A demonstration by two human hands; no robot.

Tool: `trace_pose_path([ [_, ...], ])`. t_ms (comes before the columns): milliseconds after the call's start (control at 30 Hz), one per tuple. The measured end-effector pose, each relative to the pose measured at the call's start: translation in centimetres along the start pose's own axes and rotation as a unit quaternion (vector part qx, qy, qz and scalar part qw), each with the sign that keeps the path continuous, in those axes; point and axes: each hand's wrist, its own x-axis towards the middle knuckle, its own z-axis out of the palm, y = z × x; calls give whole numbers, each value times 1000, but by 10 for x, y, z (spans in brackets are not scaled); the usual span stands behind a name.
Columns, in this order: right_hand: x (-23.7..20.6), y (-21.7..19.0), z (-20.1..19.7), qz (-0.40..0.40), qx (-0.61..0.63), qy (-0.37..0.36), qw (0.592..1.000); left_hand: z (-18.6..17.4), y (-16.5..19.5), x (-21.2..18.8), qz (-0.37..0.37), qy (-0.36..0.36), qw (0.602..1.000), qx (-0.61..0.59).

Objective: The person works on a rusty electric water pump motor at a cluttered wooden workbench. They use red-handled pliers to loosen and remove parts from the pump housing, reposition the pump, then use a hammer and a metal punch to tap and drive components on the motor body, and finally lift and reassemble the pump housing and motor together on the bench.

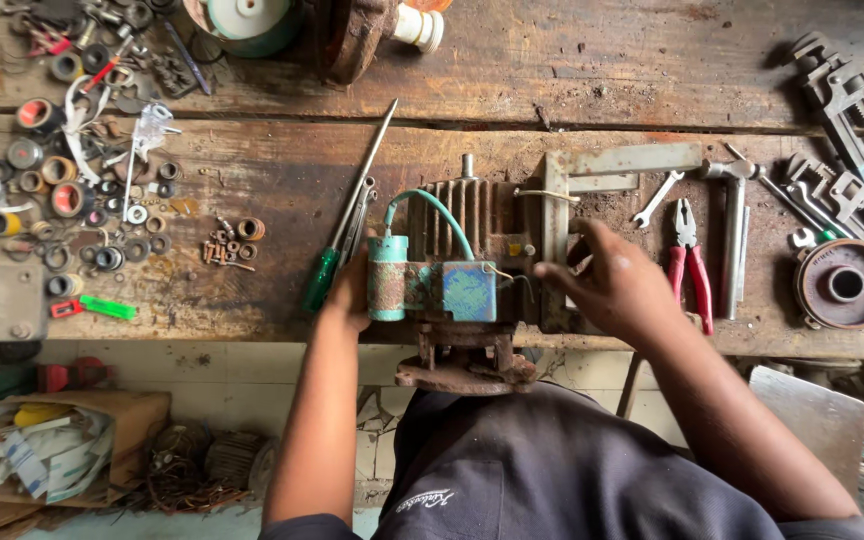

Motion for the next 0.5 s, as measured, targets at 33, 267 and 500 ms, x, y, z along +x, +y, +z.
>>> trace_pose_path([
  [33,-6,0,-6,1,-29,5,1000,1,0,-7,37,-98,993,-55],
  [267,-75,57,-73,-173,104,181,963,50,27,-83,148,139,963,180],
  [500,-191,115,-167,-319,305,200,874,162,37,-181,377,207,831,352],
])
